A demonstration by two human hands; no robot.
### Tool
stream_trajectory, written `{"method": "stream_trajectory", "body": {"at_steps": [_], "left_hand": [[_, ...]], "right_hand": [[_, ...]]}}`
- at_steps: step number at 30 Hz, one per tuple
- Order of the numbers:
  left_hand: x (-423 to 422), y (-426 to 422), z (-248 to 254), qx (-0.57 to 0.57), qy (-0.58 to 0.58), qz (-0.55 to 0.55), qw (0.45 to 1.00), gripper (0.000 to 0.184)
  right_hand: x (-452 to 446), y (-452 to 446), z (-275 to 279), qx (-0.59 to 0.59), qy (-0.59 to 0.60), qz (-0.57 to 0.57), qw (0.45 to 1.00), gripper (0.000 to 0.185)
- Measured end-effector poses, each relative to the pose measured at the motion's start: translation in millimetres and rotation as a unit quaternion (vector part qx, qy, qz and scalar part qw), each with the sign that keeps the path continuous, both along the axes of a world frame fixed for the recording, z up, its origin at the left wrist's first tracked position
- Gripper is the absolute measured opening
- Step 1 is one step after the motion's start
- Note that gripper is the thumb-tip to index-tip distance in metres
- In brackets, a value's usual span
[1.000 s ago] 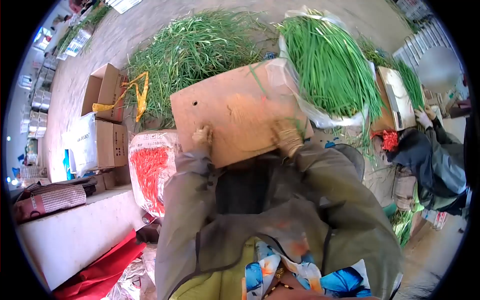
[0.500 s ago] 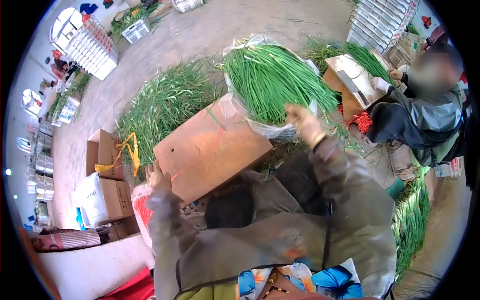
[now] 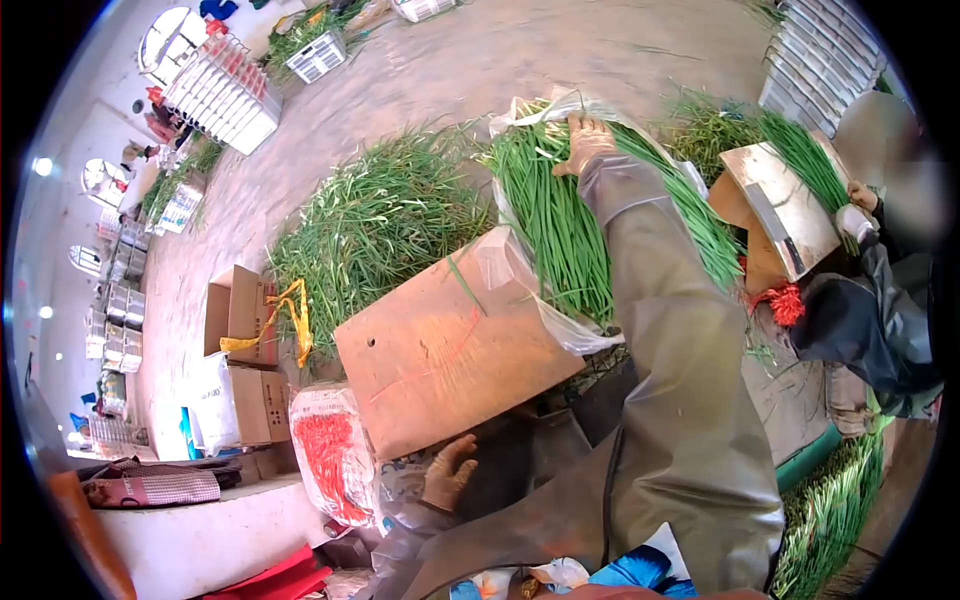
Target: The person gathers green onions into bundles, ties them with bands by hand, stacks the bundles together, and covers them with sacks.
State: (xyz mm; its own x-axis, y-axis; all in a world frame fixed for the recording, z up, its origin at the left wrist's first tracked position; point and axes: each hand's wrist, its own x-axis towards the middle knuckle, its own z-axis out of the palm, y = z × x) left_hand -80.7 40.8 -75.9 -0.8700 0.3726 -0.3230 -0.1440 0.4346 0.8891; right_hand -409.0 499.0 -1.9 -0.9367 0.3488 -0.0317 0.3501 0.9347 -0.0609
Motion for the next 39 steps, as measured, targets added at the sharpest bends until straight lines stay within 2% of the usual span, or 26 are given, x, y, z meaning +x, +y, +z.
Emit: {"method": "stream_trajectory", "body": {"at_steps": [6,8,9,10,13,15,16,18,19,20,21,23,24,26,27,28,29,30,31,33,34,35,36,37,38,39], "left_hand": [[2.5,19.2,-13.2,-0.014,0.005,-0.063,0.998,0.043],[0.6,19.4,-13.6,-0.064,0.012,-0.082,0.995,0.039],[-0.3,21.5,-12.4,-0.032,0.015,-0.06,0.998,0.038],[-1.1,18.3,-22.0,-0.006,0.03,-0.058,0.998,0.037],[-10.0,19.1,-36.4,0.067,0.001,-0.037,0.997,0.036],[-27.4,29.5,-26.0,0.073,0.026,-0.061,0.995,0.035],[-37.6,40.1,-28.9,0.101,-0.003,-0.059,0.993,0.035],[-61.7,69.3,-22.0,0.18,-0.058,-0.048,0.981,0.036],[-79.0,95.6,-11.5,0.233,-0.075,-0.037,0.969,0.037],[-98.7,120.9,-3.2,0.222,-0.013,-0.083,0.971,0.038],[-115.2,146.5,5.5,0.206,0.043,-0.129,0.969,0.04],[-131.1,208.4,35.4,0.293,-0.011,-0.087,0.952,0.059],[-133.4,237.7,50.2,0.348,-0.059,-0.05,0.934,0.067],[-135.2,280.9,51.7,0.438,-0.049,-0.068,0.895,0.079],[-127.1,293.6,59.0,0.474,-0.129,-0.063,0.869,0.075],[-122.7,302.3,58.4,0.494,-0.197,-0.075,0.844,0.064],[-118.1,310.6,59.0,0.508,-0.264,-0.082,0.816,0.053],[-115.5,314.3,53.2,0.51,-0.266,-0.079,0.814,0.053],[-113.6,317.6,45.7,0.52,-0.33,-0.061,0.786,0.045],[-114.2,303.2,34.0,0.531,-0.452,-0.06,0.714,0.029],[-113.1,294.0,35.6,0.535,-0.433,-0.006,0.725,0.024],[-114.2,295.0,25.1,0.548,-0.447,0.033,0.707,0.023],[-115.6,298.9,14.5,0.561,-0.459,0.071,0.685,0.021],[-114.8,299.7,13.8,0.565,-0.454,0.059,0.686,0.022],[-111.1,299.4,11.9,0.568,-0.451,0.046,0.687,0.022],[-104.5,298.2,19.7,0.574,-0.455,0.068,0.677,0.029]], "right_hand": [[-14.6,14.1,-31.3,-0.006,0.05,-0.034,0.998,0.082],[4.3,16.4,-3.8,-0.095,0.107,-0.017,0.99,0.076],[16.9,19.1,10.1,-0.15,0.163,-0.012,0.975,0.072],[23.1,22.9,23.3,-0.184,0.152,-0.03,0.971,0.071],[33.7,41.4,41.6,-0.166,0.158,-0.002,0.973,0.067],[5.4,83.6,29.8,-0.257,0.261,0.085,0.926,0.059],[12.3,83.7,37.1,-0.251,0.258,0.087,0.929,0.059],[33.5,72.9,60.6,-0.382,0.238,0.098,0.888,0.053],[62.8,40.6,99.6,-0.425,0.224,0.098,0.871,0.046],[59.2,38.7,103.9,-0.421,0.221,0.107,0.873,0.046],[58.6,38.3,101.0,-0.502,0.222,0.064,0.834,0.044],[73.7,23.8,100.1,-0.669,0.179,-0.015,0.721,0.039],[79.0,10.1,98.2,-0.669,0.175,-0.013,0.722,0.039],[88.1,-7.0,92.8,-0.665,0.185,-0.088,0.719,0.029],[82.6,-3.3,73.1,-0.655,0.176,-0.105,0.728,0.035],[85.8,-10.8,65.1,-0.527,0.192,-0.085,0.824,0.05],[90.6,-12.9,60.9,-0.438,0.123,-0.084,0.887,0.061],[93.0,-14.1,58.6,-0.342,0.053,-0.079,0.935,0.073],[93.8,-3.6,43.8,-0.334,0.027,-0.024,0.942,0.085],[140.1,-14.4,73.3,-0.228,0.083,-0.068,0.968,0.086],[161.4,-5.9,73.7,-0.26,0.123,-0.043,0.957,0.077],[202.8,-30.9,106.2,-0.41,0.143,-0.019,0.901,0.072],[229.4,-43.7,88.7,-0.404,0.2,0.022,0.892,0.071],[253.7,-44.7,51.2,-0.536,0.181,0.067,0.822,0.081],[277.7,-58.5,35.4,-0.366,0.119,0.088,0.919,0.09],[301.7,-72.3,19.8,-0.18,0.056,0.112,0.976,0.1]]}}
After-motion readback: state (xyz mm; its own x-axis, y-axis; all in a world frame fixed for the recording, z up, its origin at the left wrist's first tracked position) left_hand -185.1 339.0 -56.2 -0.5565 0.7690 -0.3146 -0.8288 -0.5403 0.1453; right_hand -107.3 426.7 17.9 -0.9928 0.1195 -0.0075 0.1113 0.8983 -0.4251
